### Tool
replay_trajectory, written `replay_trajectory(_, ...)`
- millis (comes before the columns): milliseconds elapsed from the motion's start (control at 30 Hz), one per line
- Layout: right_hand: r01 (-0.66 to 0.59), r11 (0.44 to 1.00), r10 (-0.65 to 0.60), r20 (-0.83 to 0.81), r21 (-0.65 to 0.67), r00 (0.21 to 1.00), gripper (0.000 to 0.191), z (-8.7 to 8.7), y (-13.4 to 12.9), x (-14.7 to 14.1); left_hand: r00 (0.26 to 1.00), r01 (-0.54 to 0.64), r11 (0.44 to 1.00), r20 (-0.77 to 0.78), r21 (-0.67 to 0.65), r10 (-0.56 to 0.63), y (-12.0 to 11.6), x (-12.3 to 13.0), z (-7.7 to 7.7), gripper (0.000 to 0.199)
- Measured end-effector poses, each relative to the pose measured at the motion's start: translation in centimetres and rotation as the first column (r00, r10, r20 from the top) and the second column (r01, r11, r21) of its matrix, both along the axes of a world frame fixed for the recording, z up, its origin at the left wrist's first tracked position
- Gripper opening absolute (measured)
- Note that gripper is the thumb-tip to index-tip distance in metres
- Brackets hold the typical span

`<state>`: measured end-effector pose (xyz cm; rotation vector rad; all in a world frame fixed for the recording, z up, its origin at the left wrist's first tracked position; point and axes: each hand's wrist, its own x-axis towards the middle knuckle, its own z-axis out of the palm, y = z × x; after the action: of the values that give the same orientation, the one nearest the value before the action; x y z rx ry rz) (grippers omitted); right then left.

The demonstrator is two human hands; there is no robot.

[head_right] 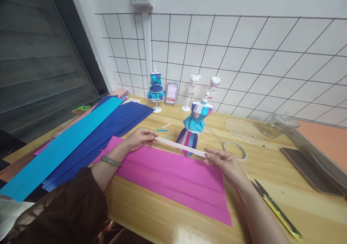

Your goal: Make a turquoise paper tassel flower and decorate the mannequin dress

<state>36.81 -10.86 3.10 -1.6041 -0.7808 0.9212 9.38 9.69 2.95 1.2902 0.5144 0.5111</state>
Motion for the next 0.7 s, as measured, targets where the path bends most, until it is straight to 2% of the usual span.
replay_trajectory(300, 0.016, 1.0, -0.016, 0.001, 0.008, 1.0, 0.037, -0.17, -0.04, 0.19, 0.999, -0.013, 1.0, 0.032, 0.006, 0.013, -0.12, 0.11, 0.14, 0.032)
replay_trajectory(700, 0.005, 0.999, -0.005, 0.0, 0.031, 1.0, 0.035, -0.49, 0.08, 0.45, 0.998, -0.036, 0.998, 0.047, 0.041, 0.034, -0.14, 0.05, 0.06, 0.028)
